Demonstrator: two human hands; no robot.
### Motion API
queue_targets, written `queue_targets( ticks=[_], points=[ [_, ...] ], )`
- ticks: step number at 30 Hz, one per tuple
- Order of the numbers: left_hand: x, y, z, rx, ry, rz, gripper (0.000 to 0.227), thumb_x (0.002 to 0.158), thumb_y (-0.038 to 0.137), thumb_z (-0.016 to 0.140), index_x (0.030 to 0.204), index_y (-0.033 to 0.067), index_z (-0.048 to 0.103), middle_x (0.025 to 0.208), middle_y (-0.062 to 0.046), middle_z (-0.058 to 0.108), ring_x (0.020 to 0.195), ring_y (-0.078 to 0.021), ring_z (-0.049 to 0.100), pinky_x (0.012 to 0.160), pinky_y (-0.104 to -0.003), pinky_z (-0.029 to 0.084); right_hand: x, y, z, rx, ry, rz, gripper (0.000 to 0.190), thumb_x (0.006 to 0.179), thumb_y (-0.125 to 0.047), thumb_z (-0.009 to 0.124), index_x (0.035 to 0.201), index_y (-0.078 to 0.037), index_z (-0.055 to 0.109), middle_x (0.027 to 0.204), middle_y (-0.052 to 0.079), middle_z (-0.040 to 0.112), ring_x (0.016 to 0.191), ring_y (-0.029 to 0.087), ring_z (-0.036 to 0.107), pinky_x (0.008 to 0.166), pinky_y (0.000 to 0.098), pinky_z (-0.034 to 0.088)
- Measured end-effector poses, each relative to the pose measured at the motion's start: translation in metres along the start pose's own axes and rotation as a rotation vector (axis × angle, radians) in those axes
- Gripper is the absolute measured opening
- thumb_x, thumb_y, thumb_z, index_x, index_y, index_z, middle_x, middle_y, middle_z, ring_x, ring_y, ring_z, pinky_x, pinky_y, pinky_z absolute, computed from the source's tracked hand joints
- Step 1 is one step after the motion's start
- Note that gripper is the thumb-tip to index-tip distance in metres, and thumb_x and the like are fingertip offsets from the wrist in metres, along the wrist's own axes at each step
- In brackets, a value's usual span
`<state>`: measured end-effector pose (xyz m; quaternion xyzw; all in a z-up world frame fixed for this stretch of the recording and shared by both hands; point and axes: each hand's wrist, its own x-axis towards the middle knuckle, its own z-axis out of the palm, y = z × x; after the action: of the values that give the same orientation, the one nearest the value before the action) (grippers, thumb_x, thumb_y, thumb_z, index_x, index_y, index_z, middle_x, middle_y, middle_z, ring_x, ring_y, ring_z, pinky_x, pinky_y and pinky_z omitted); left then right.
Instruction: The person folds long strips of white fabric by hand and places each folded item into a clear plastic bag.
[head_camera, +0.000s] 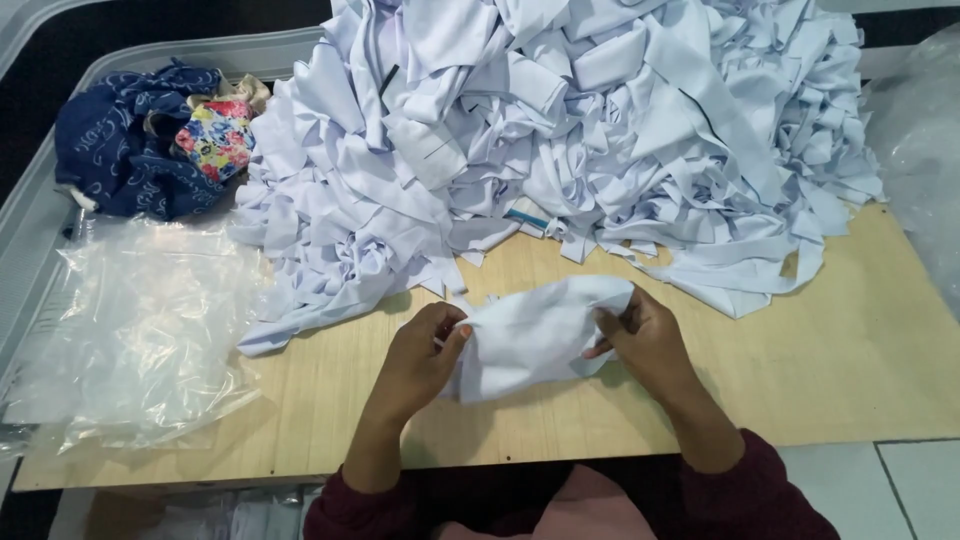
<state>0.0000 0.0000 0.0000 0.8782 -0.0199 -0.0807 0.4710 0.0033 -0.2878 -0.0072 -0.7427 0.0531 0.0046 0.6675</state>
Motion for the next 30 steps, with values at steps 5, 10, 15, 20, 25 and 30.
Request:
queue_targets(
  ticks=[5,10,15,20,25,30],
  points=[
    [0.003,-0.01,-0.002,0.455,0.014,-0.01,0.026,0.092,0.017,0.07,0.117,0.0104,0.07,0.104,-0.012,0.068,0.102,-0.0299,0.066,0.083,-0.041,0.055,0.002,0.032,-0.02,-0.402,0.008,0.053,0.047,0.084,-0.015,0.081,0.129,-0.008,0.07,0.104,0.018,0.075,0.088,0.022,0.072,0.076,0.0353,0.059],
    [0.007,-0.013,-0.007,0.453,0.088,-0.027,0.016,0.097,0.02,0.066,0.108,0.0104,0.072,0.094,-0.011,0.068,0.096,-0.0296,0.067,0.079,-0.04,0.054,-0.001,0.024,-0.017,-0.518,-0.029,0.005,0.045,0.088,-0.011,0.076,0.132,-0.007,0.068,0.106,0.021,0.071,0.093,0.03,0.071,0.079,0.0403,0.06],
    [0.024,0.01,-0.026,0.164,0.405,0.065,0.018,0.103,0.019,0.06,0.107,0.0037,0.068,0.069,-0.015,0.064,0.063,-0.0297,0.064,0.061,-0.042,0.049,-0.014,0.009,-0.01,-0.607,0.015,-0.094,0.039,0.095,-0.005,0.057,0.131,-0.011,0.07,0.106,0.022,0.074,0.099,0.037,0.072,0.087,0.0478,0.058],
    [0.032,0.064,-0.022,-0.061,0.328,0.525,0.032,0.103,0.016,0.059,0.13,0.0012,0.053,0.111,-0.026,0.054,0.101,-0.0419,0.052,0.089,-0.052,0.042,-0.004,0.033,-0.015,-0.736,0.008,-0.146,0.029,0.097,-0.019,0.057,0.12,-0.015,0.074,0.103,0.011,0.074,0.1,0.031,0.073,0.087,0.0433,0.058],
    [0.023,0.046,-0.01,0.273,0.169,0.438,0.045,0.084,0.008,0.078,0.126,0.0038,0.066,0.118,-0.022,0.065,0.111,-0.0427,0.065,0.094,-0.053,0.052,-0.007,0.03,-0.018,-0.786,0.027,-0.107,0.033,0.09,-0.035,0.072,0.114,-0.012,0.07,0.105,0.01,0.072,0.104,0.03,0.072,0.093,0.0441,0.059],
    [0.041,-0.038,-0.006,0.706,0.075,0.034,0.031,0.078,0.027,0.085,0.104,0.0152,0.076,0.094,-0.008,0.071,0.091,-0.0306,0.07,0.076,-0.042,0.054,-0.012,0.025,-0.017,-0.68,0.103,-0.16,0.034,0.083,0.002,0.068,0.115,-0.011,0.069,0.107,0.009,0.073,0.112,0.032,0.07,0.1,0.0463,0.056]
  ],
)
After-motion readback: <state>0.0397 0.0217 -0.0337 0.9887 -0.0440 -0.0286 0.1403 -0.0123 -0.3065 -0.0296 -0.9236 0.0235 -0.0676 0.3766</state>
